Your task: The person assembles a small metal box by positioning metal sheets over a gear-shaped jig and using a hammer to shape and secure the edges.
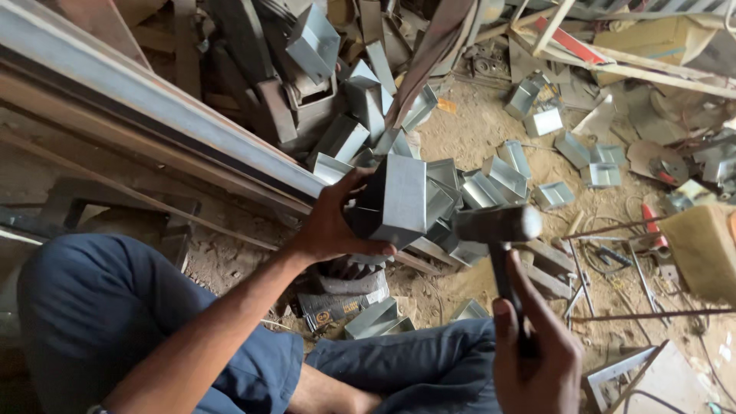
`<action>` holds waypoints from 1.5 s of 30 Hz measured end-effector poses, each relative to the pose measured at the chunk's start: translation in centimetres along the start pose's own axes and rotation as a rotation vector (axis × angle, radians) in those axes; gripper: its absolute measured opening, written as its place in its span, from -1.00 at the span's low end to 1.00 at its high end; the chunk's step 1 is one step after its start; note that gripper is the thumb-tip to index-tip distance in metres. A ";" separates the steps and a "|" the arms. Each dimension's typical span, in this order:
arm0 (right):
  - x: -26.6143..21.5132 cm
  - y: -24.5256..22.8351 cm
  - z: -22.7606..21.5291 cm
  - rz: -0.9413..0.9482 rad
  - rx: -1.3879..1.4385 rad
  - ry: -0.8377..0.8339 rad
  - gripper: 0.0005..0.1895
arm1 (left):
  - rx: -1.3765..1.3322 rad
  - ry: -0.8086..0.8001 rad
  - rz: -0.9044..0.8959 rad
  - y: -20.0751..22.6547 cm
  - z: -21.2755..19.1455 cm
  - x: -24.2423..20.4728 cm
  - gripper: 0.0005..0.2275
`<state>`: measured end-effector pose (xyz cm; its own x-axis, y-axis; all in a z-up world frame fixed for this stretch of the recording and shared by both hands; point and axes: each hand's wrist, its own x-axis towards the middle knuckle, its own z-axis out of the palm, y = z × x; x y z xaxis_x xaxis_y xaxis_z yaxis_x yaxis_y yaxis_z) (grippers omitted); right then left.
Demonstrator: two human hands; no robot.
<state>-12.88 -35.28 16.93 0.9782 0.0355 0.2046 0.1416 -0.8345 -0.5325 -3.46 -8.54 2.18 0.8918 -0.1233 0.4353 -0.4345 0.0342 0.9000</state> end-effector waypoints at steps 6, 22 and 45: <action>2.7 -5.5 -1.3 -0.193 -0.051 0.055 -0.50 | -0.042 0.037 -0.008 -0.2 0.0 -0.1 -0.14; 7.2 -12.1 0.7 -0.275 -0.163 -0.153 -0.50 | -0.151 0.032 -0.024 1.4 -0.3 -0.3 -0.15; 7.5 -10.5 -2.7 -0.208 -0.030 0.148 -0.52 | -0.158 -0.038 -0.111 -0.7 -0.1 -0.4 0.06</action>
<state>-7.42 -27.71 26.27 0.8955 0.1290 0.4259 0.3304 -0.8339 -0.4421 -3.50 -8.40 1.41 0.9264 -0.1723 0.3348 -0.3062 0.1729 0.9361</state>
